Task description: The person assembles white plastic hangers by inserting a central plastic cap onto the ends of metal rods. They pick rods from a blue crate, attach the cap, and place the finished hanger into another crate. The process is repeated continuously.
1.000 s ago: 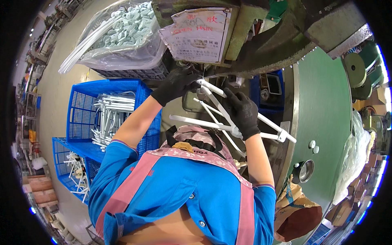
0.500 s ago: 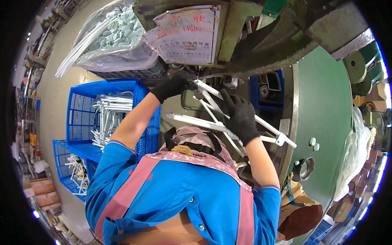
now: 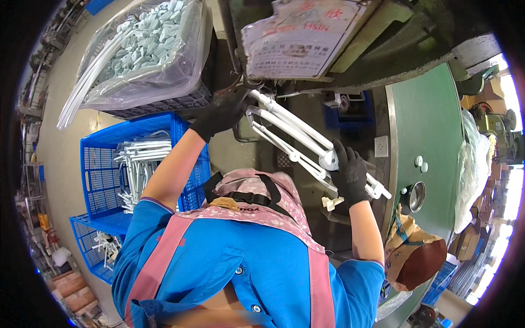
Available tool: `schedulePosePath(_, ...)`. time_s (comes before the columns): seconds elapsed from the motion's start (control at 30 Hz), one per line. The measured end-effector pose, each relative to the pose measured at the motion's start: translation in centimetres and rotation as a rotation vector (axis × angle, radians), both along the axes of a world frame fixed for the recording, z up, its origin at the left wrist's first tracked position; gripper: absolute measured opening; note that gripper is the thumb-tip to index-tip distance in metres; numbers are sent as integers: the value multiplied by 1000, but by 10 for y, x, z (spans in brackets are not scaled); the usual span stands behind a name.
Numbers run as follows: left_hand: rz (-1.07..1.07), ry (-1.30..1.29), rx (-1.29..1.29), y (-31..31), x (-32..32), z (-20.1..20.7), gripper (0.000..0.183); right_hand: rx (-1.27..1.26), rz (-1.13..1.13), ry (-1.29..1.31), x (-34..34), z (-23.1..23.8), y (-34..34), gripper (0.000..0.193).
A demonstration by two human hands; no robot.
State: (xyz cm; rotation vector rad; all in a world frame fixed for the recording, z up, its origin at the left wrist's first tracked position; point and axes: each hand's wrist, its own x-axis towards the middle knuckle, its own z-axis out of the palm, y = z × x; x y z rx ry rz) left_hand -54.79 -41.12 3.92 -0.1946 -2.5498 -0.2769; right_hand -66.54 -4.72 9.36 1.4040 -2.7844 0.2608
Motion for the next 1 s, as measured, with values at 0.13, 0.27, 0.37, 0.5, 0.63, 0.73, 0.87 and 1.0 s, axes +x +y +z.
schedulePosePath(0.13, -17, -89, 262, 10, -1, 2, 40, -31, -52, -83, 9, 6, -5, 62)
schedulePosePath(0.27, -39, 92, -141, -3, -3, -7, 28, -55, -71, -132, 17, 11, -9, 57)
schedulePosePath(0.37, -29, -101, 199, 1, 2, 7, 35, -32, -103, -134, 23, 24, -14, 56)
schedulePosePath(0.5, -6, -196, 587, 4, -2, 16, 54, -52, -94, -158, 22, 25, -12, 56)
schedulePosePath(0.63, 34, -257, 588, 10, 1, 32, 51, -49, -98, -175, 21, 21, -11, 55)
schedulePosePath(0.73, 73, -331, 702, 11, 3, 38, 49, -55, -79, -177, 20, 17, -9, 56)
schedulePosePath(0.87, 78, -375, 796, 11, 4, 49, 45, -62, -79, -212, 19, 22, -10, 57)
schedulePosePath(1.0, -21, -127, 850, 9, 6, 40, 43, -24, -88, -199, 19, 22, -10, 56)
